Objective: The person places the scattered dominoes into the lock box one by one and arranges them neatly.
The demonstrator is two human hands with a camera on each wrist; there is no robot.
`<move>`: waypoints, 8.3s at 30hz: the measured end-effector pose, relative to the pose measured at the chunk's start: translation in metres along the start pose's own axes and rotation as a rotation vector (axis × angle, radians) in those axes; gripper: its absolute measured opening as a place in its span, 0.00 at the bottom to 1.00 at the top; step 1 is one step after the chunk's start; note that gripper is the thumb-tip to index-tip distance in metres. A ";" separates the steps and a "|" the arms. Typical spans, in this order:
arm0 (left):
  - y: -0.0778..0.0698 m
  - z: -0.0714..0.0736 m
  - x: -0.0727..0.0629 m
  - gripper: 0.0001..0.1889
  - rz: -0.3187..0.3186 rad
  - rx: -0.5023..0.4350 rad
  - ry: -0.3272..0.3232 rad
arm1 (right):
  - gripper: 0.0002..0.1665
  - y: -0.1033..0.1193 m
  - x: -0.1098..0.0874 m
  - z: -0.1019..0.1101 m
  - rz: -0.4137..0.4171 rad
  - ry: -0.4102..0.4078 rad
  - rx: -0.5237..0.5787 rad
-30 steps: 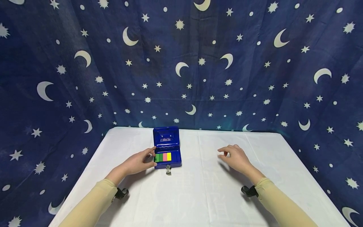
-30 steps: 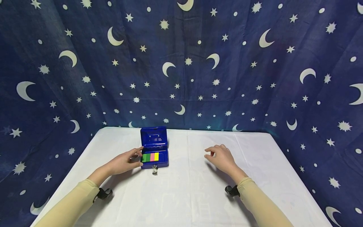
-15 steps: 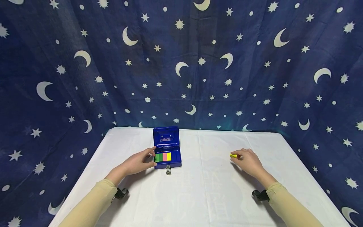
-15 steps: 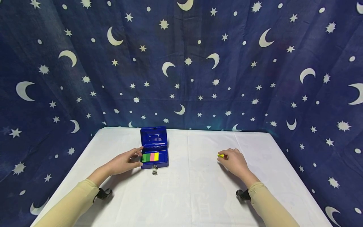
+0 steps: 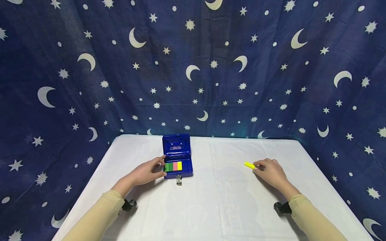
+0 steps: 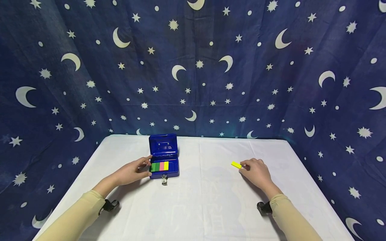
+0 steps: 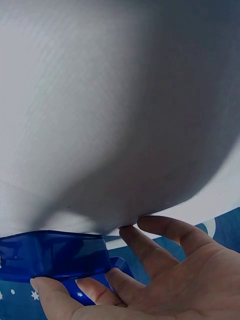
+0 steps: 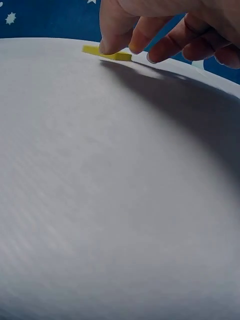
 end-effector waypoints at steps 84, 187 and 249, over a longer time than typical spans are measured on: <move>0.002 -0.001 0.001 0.21 0.012 -0.007 0.011 | 0.29 0.003 0.014 -0.018 -0.033 0.202 0.232; 0.007 0.001 0.003 0.20 -0.016 -0.025 0.011 | 0.22 0.158 0.048 -0.019 0.295 0.075 0.206; 0.012 0.004 0.008 0.21 -0.011 -0.026 0.015 | 0.24 0.236 0.069 -0.063 0.348 0.154 0.188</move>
Point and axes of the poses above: each hand's wrist, its own x-axis towards the middle knuckle, its own z-axis out of the back of the hand, y = z × x, the point moved 7 cm from there along x, towards the middle knuckle, and after that the axes turned 2 degrees about y, right-handed, at the moved point
